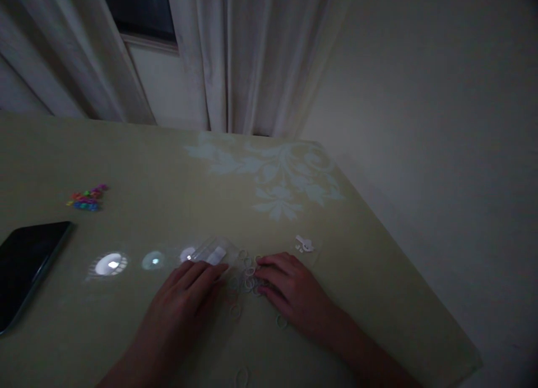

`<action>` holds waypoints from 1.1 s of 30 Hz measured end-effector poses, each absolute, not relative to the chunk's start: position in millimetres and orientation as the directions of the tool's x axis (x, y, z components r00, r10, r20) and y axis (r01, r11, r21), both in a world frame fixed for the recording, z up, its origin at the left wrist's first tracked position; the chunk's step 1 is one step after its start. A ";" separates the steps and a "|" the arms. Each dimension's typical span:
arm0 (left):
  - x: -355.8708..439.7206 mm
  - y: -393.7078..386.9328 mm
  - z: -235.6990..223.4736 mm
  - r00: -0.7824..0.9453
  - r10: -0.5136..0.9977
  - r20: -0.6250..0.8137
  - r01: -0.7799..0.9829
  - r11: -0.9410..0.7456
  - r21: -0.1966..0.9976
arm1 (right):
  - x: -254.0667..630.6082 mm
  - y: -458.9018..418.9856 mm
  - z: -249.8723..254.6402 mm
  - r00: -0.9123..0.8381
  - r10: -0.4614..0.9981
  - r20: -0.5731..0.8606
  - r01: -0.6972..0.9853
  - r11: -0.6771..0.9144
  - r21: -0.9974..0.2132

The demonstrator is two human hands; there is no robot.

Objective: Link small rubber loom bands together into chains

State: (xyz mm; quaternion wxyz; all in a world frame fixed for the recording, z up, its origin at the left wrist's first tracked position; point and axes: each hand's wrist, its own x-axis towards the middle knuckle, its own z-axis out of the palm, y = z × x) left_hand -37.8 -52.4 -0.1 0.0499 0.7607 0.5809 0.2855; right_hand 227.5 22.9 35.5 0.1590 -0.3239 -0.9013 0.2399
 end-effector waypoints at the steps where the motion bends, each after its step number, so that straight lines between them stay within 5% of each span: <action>1: -36.8 -53.2 -1.0 0.178 0.908 0.380 0.854 -0.334 0.398 | 227.3 23.4 35.1 -0.737 0.661 0.137 0.503 0.673 -0.542; 8: -37.9 -55.7 2.2 0.123 0.906 0.404 0.899 -0.274 0.342 | 224.2 25.3 32.6 -0.667 0.728 0.161 0.541 0.621 -0.567; 18: -23.8 -60.6 -3.6 0.351 0.864 0.362 0.839 -0.462 0.290 | 221.9 18.5 34.8 -0.719 0.679 0.147 0.535 0.677 -0.505; 26: -27.2 -60.9 -1.9 0.294 0.896 0.332 0.806 -0.419 0.418 | 223.2 23.1 35.0 -0.671 0.727 0.143 0.578 0.634 -0.514; 33: -18.4 -56.5 12.9 0.168 0.941 0.294 0.661 -0.329 0.674 | 222.1 22.1 36.9 -0.645 0.732 0.219 0.550 0.644 -0.532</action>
